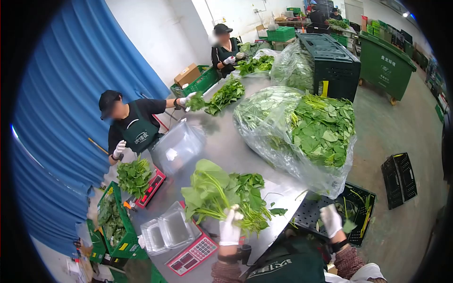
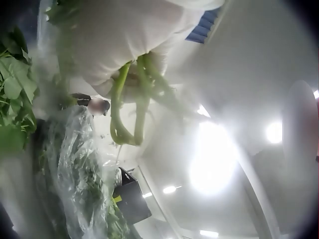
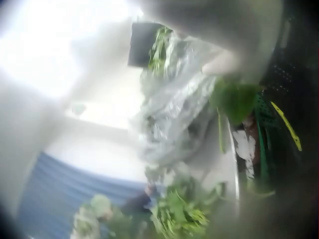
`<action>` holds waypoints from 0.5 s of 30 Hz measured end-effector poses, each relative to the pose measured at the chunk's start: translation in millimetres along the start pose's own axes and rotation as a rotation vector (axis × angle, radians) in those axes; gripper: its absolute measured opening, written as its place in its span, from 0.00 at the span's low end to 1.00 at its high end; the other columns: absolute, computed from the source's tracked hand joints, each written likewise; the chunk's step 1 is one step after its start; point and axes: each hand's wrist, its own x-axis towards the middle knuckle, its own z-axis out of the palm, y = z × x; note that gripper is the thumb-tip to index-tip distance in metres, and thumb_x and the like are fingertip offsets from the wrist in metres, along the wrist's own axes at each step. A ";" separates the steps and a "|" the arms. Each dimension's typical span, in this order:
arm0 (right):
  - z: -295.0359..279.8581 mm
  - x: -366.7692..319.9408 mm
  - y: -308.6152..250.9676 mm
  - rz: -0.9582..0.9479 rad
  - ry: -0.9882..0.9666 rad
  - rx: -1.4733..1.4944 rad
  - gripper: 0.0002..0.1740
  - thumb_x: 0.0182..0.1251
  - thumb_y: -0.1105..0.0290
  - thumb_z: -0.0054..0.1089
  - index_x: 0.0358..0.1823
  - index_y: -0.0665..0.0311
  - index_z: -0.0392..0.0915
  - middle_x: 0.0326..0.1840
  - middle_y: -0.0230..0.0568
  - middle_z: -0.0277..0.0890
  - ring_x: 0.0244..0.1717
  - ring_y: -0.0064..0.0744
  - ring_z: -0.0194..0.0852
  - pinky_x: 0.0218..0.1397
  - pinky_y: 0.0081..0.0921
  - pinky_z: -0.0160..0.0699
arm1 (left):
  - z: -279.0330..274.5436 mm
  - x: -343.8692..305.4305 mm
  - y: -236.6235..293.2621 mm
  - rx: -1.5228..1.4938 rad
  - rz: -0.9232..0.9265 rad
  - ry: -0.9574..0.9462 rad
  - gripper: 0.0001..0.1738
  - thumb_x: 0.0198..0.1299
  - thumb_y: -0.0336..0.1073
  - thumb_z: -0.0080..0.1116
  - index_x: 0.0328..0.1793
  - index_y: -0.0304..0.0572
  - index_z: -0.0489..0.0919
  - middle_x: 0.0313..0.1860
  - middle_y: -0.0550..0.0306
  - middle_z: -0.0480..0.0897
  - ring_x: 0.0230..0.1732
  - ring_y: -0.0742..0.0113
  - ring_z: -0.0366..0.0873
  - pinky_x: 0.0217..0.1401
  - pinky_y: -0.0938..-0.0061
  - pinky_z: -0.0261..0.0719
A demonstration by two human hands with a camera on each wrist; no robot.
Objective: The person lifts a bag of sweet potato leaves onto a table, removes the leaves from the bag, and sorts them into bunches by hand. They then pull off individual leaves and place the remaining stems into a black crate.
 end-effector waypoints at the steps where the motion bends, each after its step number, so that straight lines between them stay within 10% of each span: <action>1: 13.0 -2.4 15.1 0.020 -0.088 -0.205 0.13 0.65 0.66 0.51 0.45 0.68 0.74 0.39 0.39 0.77 0.39 0.27 0.76 0.42 0.18 0.74 | -8.5 1.3 1.4 -0.037 -0.014 -0.027 0.08 0.60 0.31 0.55 0.44 0.38 0.74 0.43 0.55 0.77 0.22 0.81 0.62 0.29 0.83 0.64; 4: 91.3 -19.1 43.2 0.046 -0.463 -0.722 0.14 0.63 0.73 0.51 0.46 0.76 0.74 0.41 0.42 0.80 0.38 0.30 0.79 0.45 0.20 0.75 | -12.1 -2.3 10.2 -0.209 -0.059 -0.153 0.10 0.60 0.33 0.55 0.46 0.40 0.73 0.38 0.59 0.76 0.19 0.82 0.58 0.26 0.84 0.60; 6: 113.6 -0.6 78.4 -0.364 -0.610 -1.258 0.14 0.60 0.64 0.54 0.44 0.63 0.79 0.40 0.44 0.80 0.37 0.34 0.80 0.46 0.25 0.74 | -13.4 -4.7 14.9 -0.204 -0.064 -0.134 0.11 0.60 0.28 0.52 0.49 0.37 0.75 0.39 0.54 0.79 0.17 0.82 0.59 0.24 0.84 0.58; 8: 149.0 -0.1 95.7 -0.390 -0.657 -1.353 0.14 0.57 0.60 0.55 0.41 0.59 0.80 0.41 0.43 0.78 0.39 0.40 0.77 0.44 0.29 0.74 | -16.4 -7.9 21.9 -0.148 0.000 -0.060 0.12 0.60 0.27 0.52 0.50 0.36 0.74 0.37 0.53 0.79 0.16 0.82 0.59 0.24 0.84 0.58; 13: 205.8 -22.7 140.4 -0.948 -0.748 -1.926 0.42 0.49 0.46 0.60 0.61 0.67 0.63 0.56 0.50 0.68 0.57 0.44 0.64 0.57 0.39 0.62 | -21.7 -16.7 38.0 0.123 0.241 0.177 0.12 0.59 0.25 0.52 0.49 0.36 0.74 0.33 0.54 0.80 0.15 0.82 0.58 0.20 0.83 0.57; 15: 200.2 -20.4 171.7 -0.849 -0.784 -2.065 0.47 0.47 0.47 0.61 0.64 0.69 0.57 0.65 0.55 0.57 0.64 0.48 0.55 0.61 0.45 0.56 | -24.5 -20.3 40.1 0.142 0.259 0.212 0.12 0.58 0.26 0.53 0.49 0.35 0.74 0.32 0.55 0.79 0.15 0.81 0.58 0.20 0.83 0.57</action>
